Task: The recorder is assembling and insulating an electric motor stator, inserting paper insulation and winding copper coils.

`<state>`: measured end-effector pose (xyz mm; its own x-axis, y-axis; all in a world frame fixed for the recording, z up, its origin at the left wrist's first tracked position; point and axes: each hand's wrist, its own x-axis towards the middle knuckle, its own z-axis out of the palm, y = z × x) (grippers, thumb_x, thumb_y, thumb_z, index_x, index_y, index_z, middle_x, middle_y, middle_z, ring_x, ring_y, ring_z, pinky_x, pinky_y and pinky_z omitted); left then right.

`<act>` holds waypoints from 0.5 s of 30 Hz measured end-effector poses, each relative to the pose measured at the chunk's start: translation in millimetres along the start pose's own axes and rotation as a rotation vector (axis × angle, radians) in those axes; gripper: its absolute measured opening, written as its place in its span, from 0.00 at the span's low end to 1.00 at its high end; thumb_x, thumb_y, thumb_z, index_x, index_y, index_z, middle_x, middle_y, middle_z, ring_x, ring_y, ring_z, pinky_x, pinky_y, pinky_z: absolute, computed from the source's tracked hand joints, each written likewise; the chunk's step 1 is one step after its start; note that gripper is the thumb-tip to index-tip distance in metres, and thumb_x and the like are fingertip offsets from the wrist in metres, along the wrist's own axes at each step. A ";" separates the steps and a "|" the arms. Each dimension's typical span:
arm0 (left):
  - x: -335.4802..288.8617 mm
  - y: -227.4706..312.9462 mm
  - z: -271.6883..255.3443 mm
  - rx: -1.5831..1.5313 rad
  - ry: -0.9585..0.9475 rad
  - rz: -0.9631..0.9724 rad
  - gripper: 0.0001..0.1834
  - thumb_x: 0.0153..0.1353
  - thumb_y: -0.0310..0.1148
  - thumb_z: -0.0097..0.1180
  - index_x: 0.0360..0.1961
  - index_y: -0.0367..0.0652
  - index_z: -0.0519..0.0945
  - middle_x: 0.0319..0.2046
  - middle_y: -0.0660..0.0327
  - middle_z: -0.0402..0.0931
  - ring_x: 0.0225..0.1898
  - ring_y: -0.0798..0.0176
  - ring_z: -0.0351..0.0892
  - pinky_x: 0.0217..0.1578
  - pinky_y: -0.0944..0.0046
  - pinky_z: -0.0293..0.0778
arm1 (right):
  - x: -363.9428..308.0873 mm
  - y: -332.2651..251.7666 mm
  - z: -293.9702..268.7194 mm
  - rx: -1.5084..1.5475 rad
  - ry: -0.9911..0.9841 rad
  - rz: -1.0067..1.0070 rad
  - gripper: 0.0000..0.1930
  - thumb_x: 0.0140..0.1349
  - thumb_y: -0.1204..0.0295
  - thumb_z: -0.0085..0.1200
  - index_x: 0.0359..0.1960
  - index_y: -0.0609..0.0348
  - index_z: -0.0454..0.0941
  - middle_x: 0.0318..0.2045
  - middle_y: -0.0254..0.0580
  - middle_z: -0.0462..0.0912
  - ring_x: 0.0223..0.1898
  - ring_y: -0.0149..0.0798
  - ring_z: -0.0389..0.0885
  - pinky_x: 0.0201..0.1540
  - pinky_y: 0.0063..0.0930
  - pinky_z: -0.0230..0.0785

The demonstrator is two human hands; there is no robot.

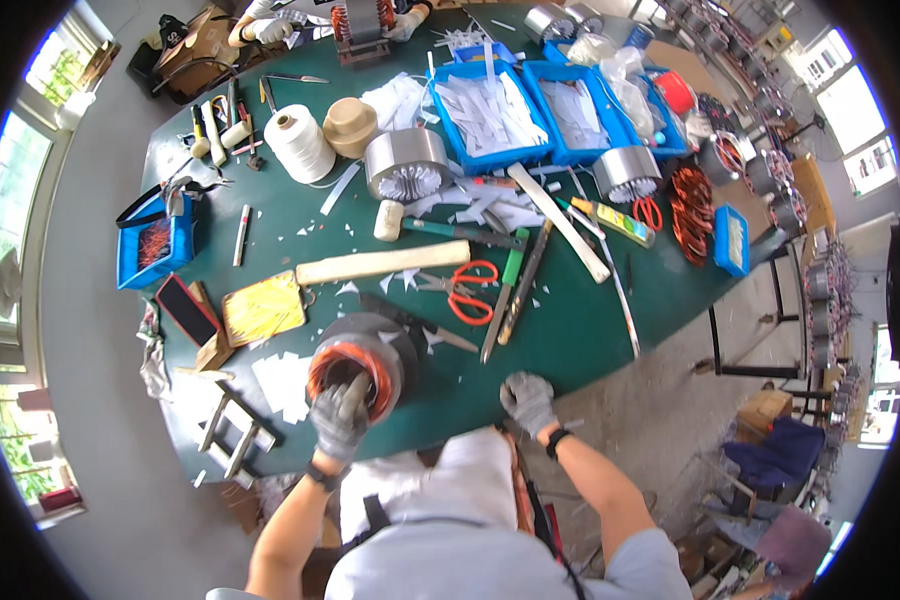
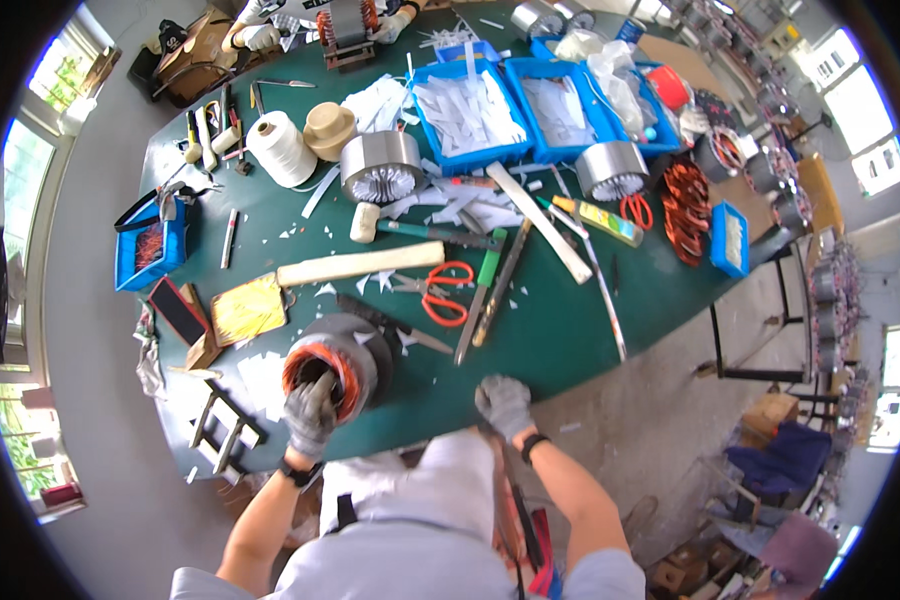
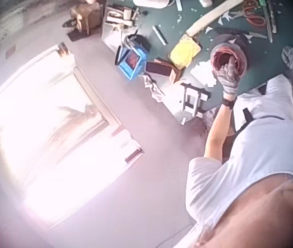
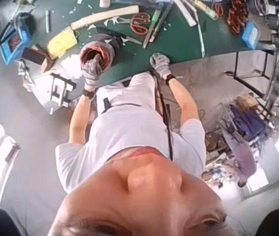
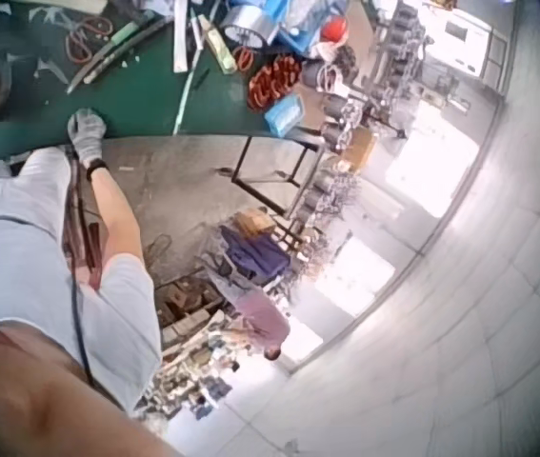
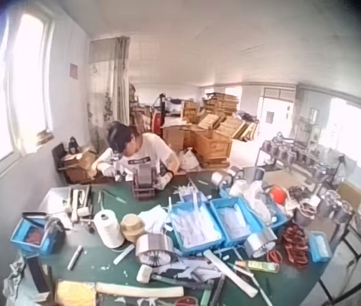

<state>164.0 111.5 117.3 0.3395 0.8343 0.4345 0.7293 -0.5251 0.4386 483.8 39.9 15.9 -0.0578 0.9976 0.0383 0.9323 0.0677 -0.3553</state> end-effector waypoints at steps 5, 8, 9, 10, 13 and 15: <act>-4.3 12.1 -16.4 -0.173 0.048 -0.260 0.10 0.60 0.26 0.45 0.42 0.40 0.75 0.32 0.54 0.77 0.31 0.56 0.77 0.33 0.58 0.71 | 47.4 23.7 -16.5 0.148 0.124 -0.035 0.06 0.52 0.68 0.51 0.23 0.55 0.71 0.23 0.46 0.73 0.28 0.50 0.73 0.32 0.41 0.67; -21.8 15.4 -37.9 -0.116 0.114 -0.427 0.07 0.58 0.26 0.48 0.37 0.42 0.75 0.31 0.57 0.77 0.33 0.55 0.76 0.42 0.57 0.69 | 104.1 74.5 -46.2 0.205 0.519 0.132 0.02 0.54 0.74 0.52 0.28 0.58 0.73 0.28 0.50 0.74 0.31 0.51 0.73 0.36 0.39 0.67; -15.1 26.4 -48.7 -0.018 0.078 -0.418 0.06 0.57 0.26 0.49 0.35 0.42 0.76 0.31 0.58 0.77 0.34 0.55 0.75 0.44 0.57 0.67 | 117.5 112.6 -41.7 -0.034 0.718 0.177 0.05 0.53 0.72 0.52 0.29 0.58 0.74 0.28 0.50 0.75 0.32 0.52 0.73 0.36 0.42 0.67; -14.0 39.2 -62.7 0.076 0.068 -0.404 0.05 0.56 0.25 0.49 0.34 0.41 0.76 0.31 0.58 0.77 0.35 0.55 0.74 0.46 0.58 0.66 | 128.4 140.6 -45.5 -0.283 0.927 0.201 0.07 0.52 0.69 0.52 0.30 0.58 0.75 0.29 0.49 0.76 0.33 0.53 0.74 0.37 0.44 0.67; -22.0 59.5 -78.5 -0.066 0.114 -0.595 0.05 0.55 0.22 0.47 0.32 0.39 0.75 0.35 0.58 0.75 0.37 0.58 0.72 0.45 0.60 0.66 | 176.0 164.6 -74.8 -0.065 0.634 0.278 0.09 0.55 0.67 0.50 0.33 0.58 0.76 0.32 0.51 0.77 0.34 0.55 0.74 0.40 0.45 0.67; -24.1 71.0 -81.8 -0.613 0.235 -0.867 0.05 0.61 0.26 0.44 0.35 0.40 0.73 0.31 0.61 0.75 0.34 0.66 0.71 0.40 0.67 0.67 | 210.1 173.3 -69.9 -0.149 0.697 0.144 0.10 0.56 0.66 0.49 0.34 0.58 0.77 0.33 0.52 0.77 0.35 0.55 0.75 0.40 0.46 0.67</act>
<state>159.0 40.3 202.3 -0.3174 0.9429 -0.1011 0.2237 0.1781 0.9582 658.2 260.2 27.7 0.2640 0.7513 0.6048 0.9550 -0.1159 -0.2729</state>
